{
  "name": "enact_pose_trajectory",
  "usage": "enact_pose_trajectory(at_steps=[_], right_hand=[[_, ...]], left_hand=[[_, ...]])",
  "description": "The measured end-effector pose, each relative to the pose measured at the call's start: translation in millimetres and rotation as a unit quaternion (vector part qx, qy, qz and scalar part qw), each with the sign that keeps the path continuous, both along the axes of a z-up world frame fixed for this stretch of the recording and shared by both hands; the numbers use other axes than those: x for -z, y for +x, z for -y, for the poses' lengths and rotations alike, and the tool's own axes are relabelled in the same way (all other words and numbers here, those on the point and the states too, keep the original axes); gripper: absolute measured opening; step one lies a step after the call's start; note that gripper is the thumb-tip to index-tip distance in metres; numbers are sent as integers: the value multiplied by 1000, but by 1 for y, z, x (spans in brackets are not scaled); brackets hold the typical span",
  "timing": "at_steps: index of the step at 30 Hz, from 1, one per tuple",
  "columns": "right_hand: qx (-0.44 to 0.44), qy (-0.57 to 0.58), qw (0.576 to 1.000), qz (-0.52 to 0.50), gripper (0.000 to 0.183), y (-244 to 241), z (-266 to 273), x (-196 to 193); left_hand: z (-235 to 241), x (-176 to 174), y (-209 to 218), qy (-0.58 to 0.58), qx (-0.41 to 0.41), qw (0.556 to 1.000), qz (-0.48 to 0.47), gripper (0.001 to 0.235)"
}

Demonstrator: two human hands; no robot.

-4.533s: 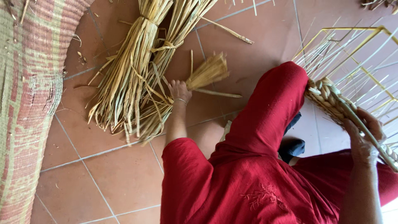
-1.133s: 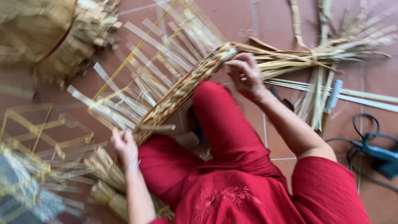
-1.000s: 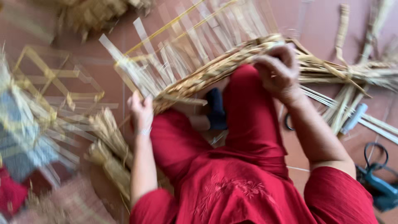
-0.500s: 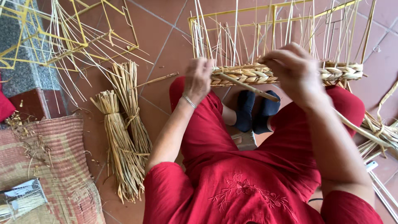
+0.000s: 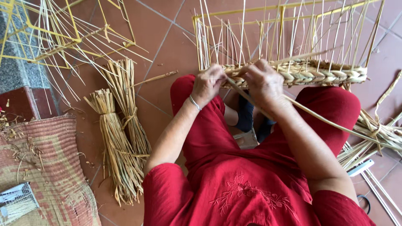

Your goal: The person weaves dried palm leaves into a rectangular basket frame, interlacing the leaves through the vertical supports. They occasionally reach for additional palm leaves from a bundle on the floor to continue the weaving process.

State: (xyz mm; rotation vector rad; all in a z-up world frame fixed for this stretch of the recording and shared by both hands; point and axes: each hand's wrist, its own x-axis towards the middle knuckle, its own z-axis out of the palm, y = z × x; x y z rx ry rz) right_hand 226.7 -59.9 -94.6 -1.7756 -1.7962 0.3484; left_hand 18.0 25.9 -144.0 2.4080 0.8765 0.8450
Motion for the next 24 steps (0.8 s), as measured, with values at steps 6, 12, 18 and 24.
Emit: enact_pose_trajectory(at_steps=[6,12,18,24], right_hand=[[-78,69,992,-72,14,-11,-18,24],[-77,59,994,50,23,-16,-23,42],[-99,95,988,64,16,-7,-19,19],[-111,-124,985,39,36,22,6,-17]], left_hand=[[16,-11,-8,48,5,999,-16,12],[16,0,-6,85,19,996,-22,15],[-10,14,21,-165,-77,983,-40,29],[-26,35,39,-160,-92,977,-110,58]])
